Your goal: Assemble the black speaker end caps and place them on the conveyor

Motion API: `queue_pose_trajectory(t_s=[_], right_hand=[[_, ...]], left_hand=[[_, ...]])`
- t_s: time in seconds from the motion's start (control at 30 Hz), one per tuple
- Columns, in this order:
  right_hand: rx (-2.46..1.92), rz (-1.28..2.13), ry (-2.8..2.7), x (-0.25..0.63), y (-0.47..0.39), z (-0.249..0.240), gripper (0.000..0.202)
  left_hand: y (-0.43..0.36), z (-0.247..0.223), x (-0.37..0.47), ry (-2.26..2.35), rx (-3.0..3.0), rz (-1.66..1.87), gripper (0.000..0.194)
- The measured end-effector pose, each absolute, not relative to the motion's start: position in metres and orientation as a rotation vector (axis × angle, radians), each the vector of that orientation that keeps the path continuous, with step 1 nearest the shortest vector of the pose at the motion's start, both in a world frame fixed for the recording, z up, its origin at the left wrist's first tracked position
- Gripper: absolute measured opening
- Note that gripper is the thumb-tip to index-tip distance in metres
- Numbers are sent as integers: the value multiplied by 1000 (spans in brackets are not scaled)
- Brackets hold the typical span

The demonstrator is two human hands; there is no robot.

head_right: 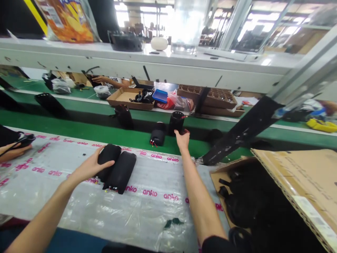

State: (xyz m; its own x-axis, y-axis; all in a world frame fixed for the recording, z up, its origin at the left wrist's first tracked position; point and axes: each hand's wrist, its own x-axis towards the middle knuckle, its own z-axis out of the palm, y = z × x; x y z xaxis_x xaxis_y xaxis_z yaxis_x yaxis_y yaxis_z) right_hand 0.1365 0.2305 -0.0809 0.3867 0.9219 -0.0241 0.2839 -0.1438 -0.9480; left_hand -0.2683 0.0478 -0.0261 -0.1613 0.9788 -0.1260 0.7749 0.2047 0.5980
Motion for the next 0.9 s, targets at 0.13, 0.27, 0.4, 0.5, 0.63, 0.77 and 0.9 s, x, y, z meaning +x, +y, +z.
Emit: queue_pose_trajectory(t_s=[0.13, 0.27, 0.4, 0.5, 0.63, 0.77, 0.9], right_hand=[[-1716, 898, -1165, 87, 190, -90, 85], [-1803, 923, -1270, 28, 183, -75, 109], [-1792, 980, -1345, 29, 183, -49, 93], [-1673, 1041, -1458, 69, 159, -28, 82], [-1452, 1065, -1714, 134, 89, 9, 89], [-1137, 830, -2146, 179, 15, 43, 93], [-1105, 856, -2087, 203, -28, 25, 91]], left_hand=[[40, -42, -259, 2103, 1615, 559, 100], [45, -10, -234, 2154, 1774, 722, 87], [38, 22, -192, 1839, 1995, 1045, 63], [27, 31, -162, 1492, 2103, 1088, 50], [24, 29, -129, 1210, 2145, 1033, 62], [33, 3, -93, 945, 2020, 750, 102], [17, -51, -51, 673, 1810, 730, 92]])
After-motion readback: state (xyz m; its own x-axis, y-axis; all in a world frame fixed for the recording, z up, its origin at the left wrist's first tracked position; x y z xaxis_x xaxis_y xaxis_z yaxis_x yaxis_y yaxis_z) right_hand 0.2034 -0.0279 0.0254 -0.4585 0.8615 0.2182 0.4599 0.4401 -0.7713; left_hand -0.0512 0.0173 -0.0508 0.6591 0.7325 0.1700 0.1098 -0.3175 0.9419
